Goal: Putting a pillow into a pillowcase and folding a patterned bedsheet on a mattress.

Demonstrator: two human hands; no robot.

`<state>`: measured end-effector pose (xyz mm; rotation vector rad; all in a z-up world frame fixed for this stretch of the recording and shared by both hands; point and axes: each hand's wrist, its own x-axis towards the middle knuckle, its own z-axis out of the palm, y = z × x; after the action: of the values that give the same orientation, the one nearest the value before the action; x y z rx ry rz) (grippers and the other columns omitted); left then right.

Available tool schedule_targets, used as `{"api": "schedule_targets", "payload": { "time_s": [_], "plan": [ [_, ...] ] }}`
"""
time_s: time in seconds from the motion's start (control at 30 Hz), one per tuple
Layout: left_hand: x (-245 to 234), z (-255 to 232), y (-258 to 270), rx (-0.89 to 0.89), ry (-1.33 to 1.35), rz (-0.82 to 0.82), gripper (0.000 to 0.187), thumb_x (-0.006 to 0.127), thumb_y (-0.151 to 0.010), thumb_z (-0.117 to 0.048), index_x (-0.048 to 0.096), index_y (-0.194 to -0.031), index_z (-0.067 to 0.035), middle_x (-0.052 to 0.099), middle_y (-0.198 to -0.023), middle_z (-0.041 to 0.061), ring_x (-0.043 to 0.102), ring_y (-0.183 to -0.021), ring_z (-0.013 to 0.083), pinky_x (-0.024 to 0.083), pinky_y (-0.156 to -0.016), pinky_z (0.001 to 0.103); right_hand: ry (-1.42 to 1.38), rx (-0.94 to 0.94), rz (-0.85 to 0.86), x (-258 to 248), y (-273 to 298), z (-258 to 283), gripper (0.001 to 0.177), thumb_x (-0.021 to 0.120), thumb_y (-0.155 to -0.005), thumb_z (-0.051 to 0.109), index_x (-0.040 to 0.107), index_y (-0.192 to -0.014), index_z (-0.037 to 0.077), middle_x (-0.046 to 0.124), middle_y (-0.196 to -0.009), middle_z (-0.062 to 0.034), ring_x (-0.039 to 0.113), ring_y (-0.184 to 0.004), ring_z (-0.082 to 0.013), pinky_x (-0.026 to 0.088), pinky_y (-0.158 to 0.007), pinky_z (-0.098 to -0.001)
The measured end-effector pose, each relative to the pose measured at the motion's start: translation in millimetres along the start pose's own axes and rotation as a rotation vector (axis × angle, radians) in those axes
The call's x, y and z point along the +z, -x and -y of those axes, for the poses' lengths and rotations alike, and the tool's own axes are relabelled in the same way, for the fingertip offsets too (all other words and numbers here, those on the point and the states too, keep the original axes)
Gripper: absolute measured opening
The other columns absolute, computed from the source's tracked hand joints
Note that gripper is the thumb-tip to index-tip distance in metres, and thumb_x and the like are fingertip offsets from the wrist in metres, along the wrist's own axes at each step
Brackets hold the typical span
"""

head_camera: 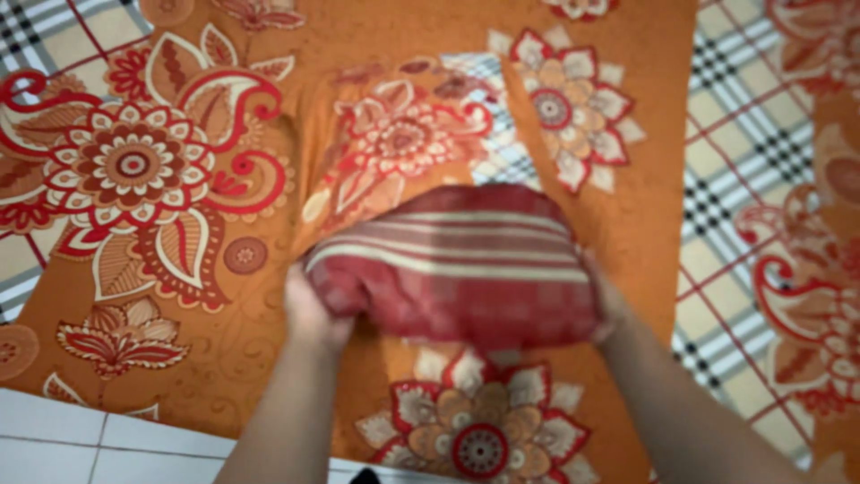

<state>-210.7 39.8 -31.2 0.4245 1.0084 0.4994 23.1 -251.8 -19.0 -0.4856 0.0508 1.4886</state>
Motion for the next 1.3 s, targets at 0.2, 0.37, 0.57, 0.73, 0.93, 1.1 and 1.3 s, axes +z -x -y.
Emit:
{"api": "schedule_targets", "payload": {
  "time_s": [0.2,0.37,0.57,0.73,0.93,1.1,1.3],
  "plan": [
    [40,-16,16,0.031,0.123,-0.138,0.058,0.027,-0.097,-0.045,0.062,-0.129,-0.011,0.070,-0.130,0.009,0.064,-0.124,0.0287,0.051,-0.106,0.049,-0.015,0.049,-0.150,-9,-44,-10,0.058,0.046,-0.104,0.044,0.053,-0.146,0.005,0.061,-0.142,-0.0160,0.064,-0.123,-0.0305,0.051,-0.106,-0.0505],
    [-5,5,-27,0.274,-0.104,-0.277,0.050,0.034,-0.098,-0.040,0.062,-0.125,-0.009,0.069,-0.122,0.008,0.065,-0.113,0.0249,0.054,-0.097,0.044,1.057,-0.276,-0.107,-48,-75,10,0.030,0.046,-0.101,0.021,0.065,-0.112,0.000,0.070,-0.098,-0.0120,0.064,-0.077,-0.0239,0.054,-0.064,-0.0425],
    [-9,-1,20,0.806,-0.683,-0.557,0.018,0.058,-0.097,-0.010,0.049,-0.113,-0.006,0.061,-0.092,0.010,0.060,-0.084,0.0204,0.050,-0.078,0.035,0.818,-0.460,0.282,21,-106,17,0.036,0.052,-0.105,0.009,0.052,-0.068,0.013,0.059,-0.066,-0.0041,0.051,-0.056,-0.0176,0.044,-0.052,-0.0340],
    [-22,10,39,0.916,-0.879,-0.514,0.016,0.063,-0.095,-0.001,0.047,-0.097,-0.005,0.056,-0.085,0.009,0.056,-0.076,0.0221,0.050,-0.072,0.036,0.205,-0.317,-0.396,83,-109,22,0.042,0.038,-0.097,0.018,0.058,-0.063,0.004,0.059,-0.064,-0.0109,0.054,-0.057,-0.0229,0.044,-0.056,-0.0390],
    [21,-12,92,0.647,-1.180,-0.592,0.010,0.062,-0.095,-0.010,0.054,-0.099,-0.005,0.065,-0.085,0.010,0.066,-0.078,0.0273,0.050,-0.072,0.042,0.541,-0.554,0.431,95,-111,22,0.054,0.041,-0.105,0.029,0.041,-0.054,0.011,0.050,-0.055,-0.0133,0.051,-0.055,-0.0281,0.043,-0.056,-0.0447],
    [38,-27,107,1.086,-1.089,-0.024,0.036,0.063,-0.077,-0.004,0.052,-0.112,-0.002,0.059,-0.104,0.021,0.063,-0.096,0.0393,0.052,-0.086,0.045,0.089,-0.368,-0.250,137,-114,52,0.046,0.035,-0.103,0.032,0.071,-0.098,0.003,0.072,-0.097,-0.0144,0.067,-0.089,-0.0278,0.057,-0.086,-0.0410],
    [87,-44,87,1.024,-1.230,-0.152,0.050,0.082,-0.075,-0.013,0.050,-0.113,-0.007,0.060,-0.109,0.021,0.061,-0.102,0.0438,0.050,-0.087,0.050,-0.002,-0.519,-0.061,94,-118,69,0.038,0.041,-0.109,0.034,0.064,-0.128,0.010,0.070,-0.125,-0.0127,0.065,-0.116,-0.0323,0.050,-0.110,-0.0538]
  ]
}}
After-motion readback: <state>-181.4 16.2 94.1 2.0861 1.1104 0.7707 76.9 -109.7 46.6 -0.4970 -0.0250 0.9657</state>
